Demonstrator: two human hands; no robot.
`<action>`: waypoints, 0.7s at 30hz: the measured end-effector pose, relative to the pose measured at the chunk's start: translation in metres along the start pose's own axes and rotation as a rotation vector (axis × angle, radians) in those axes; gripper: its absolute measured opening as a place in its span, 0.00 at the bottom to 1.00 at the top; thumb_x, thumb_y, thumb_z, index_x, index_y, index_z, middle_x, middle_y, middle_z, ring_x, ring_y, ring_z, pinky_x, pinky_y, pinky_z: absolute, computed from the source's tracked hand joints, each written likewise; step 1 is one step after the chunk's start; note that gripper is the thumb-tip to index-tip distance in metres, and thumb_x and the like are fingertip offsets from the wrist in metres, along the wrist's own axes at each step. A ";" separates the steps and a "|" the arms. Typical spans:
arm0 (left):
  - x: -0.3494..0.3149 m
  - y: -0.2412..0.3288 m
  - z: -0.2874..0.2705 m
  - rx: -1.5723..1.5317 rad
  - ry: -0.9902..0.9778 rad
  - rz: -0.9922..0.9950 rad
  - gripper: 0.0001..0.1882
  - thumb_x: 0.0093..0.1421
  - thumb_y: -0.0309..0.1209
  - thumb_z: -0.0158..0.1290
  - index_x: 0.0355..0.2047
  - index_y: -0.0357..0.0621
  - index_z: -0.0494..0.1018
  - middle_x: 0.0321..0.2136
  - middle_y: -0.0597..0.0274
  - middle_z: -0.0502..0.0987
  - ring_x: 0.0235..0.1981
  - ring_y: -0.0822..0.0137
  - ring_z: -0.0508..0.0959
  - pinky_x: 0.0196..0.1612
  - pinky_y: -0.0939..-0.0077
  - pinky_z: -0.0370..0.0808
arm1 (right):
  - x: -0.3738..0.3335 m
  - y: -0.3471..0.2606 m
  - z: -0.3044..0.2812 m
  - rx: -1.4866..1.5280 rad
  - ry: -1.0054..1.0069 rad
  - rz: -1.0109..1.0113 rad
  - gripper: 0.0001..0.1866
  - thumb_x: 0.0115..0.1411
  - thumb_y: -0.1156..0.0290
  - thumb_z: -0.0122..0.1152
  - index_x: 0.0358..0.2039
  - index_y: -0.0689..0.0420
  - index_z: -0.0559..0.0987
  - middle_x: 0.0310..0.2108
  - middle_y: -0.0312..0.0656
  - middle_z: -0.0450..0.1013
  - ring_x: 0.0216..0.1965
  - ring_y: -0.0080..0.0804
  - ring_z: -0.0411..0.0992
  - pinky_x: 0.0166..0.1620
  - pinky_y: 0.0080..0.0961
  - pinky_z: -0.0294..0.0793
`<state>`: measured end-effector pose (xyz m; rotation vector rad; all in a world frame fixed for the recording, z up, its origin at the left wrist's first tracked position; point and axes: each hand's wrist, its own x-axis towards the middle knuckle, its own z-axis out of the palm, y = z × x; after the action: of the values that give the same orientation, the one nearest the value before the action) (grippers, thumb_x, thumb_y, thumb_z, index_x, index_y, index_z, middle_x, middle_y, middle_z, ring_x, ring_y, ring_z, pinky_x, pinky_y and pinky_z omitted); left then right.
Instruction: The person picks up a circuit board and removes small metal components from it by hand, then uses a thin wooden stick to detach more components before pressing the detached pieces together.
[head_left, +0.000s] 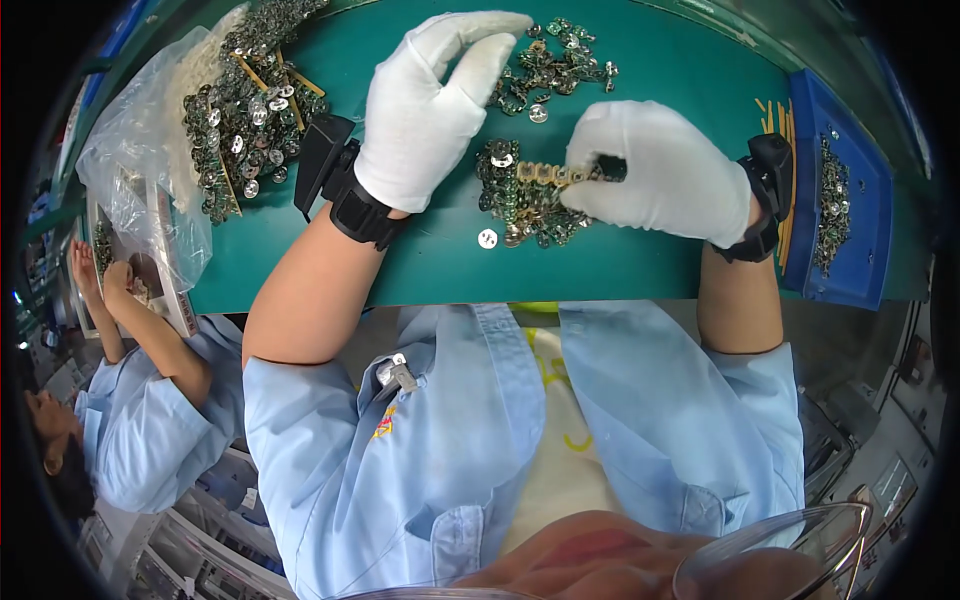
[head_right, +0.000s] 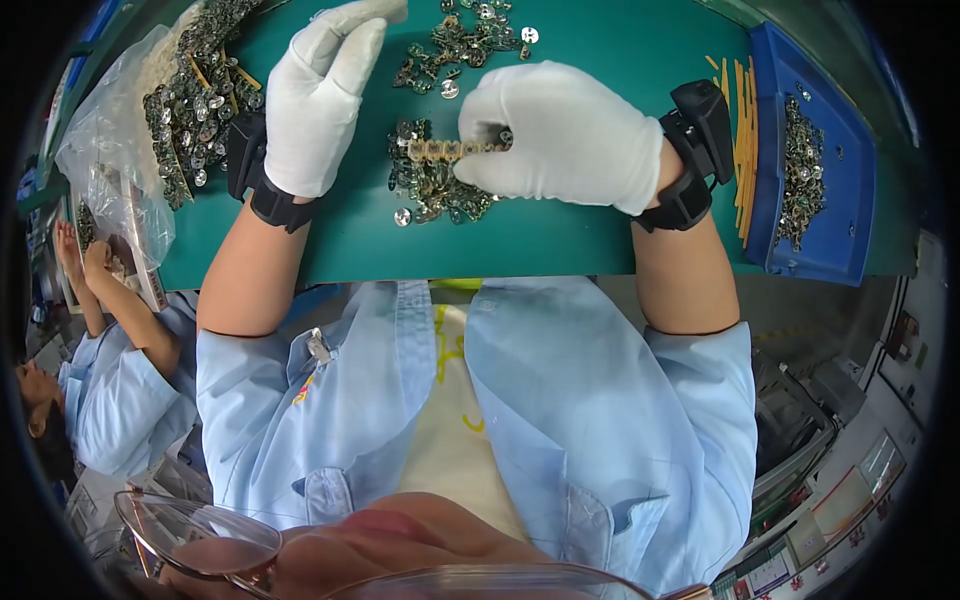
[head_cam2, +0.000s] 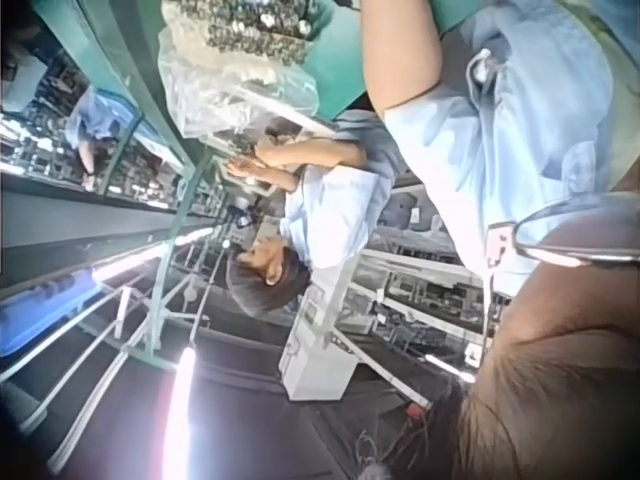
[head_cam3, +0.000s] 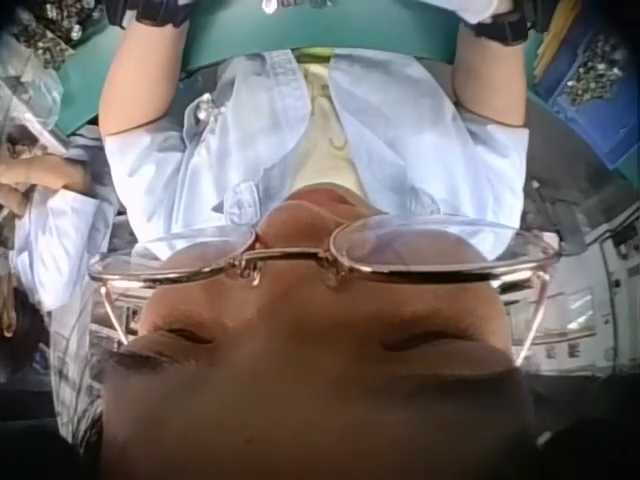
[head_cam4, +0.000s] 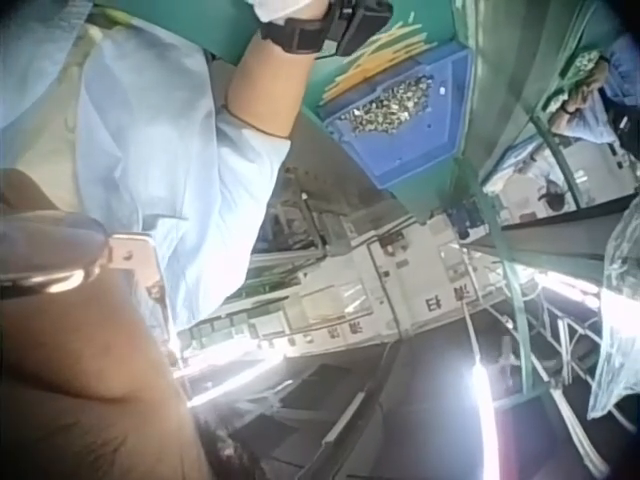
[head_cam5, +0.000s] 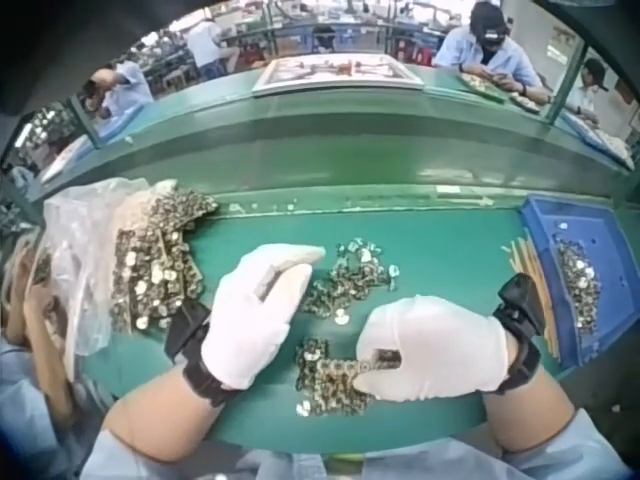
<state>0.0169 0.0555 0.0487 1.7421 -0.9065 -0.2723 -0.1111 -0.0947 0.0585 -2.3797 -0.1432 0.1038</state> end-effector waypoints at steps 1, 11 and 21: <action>0.000 -0.003 -0.001 -0.001 0.003 0.000 0.09 0.58 0.24 0.49 0.39 0.37 0.74 0.36 0.59 0.76 0.37 0.70 0.75 0.42 0.80 0.69 | 0.000 -0.001 -0.002 0.047 0.045 -0.028 0.11 0.45 0.69 0.66 0.26 0.61 0.75 0.19 0.37 0.68 0.20 0.24 0.66 0.24 0.20 0.65; -0.003 -0.018 -0.004 -0.376 -0.372 -0.006 0.12 0.58 0.32 0.52 0.37 0.36 0.75 0.33 0.60 0.77 0.35 0.72 0.75 0.41 0.81 0.70 | 0.008 -0.012 -0.008 0.356 0.219 0.294 0.09 0.52 0.69 0.62 0.30 0.60 0.76 0.22 0.31 0.69 0.25 0.15 0.66 0.27 0.13 0.64; -0.003 -0.009 -0.007 -0.215 -0.091 0.000 0.10 0.55 0.30 0.55 0.35 0.38 0.76 0.33 0.63 0.77 0.33 0.74 0.75 0.38 0.83 0.71 | 0.020 -0.009 -0.002 0.520 0.815 0.077 0.11 0.56 0.70 0.59 0.38 0.62 0.76 0.34 0.35 0.72 0.36 0.16 0.66 0.39 0.12 0.64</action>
<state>0.0235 0.0633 0.0423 1.5409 -0.9083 -0.4359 -0.0921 -0.0869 0.0654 -1.7444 0.3262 -0.7014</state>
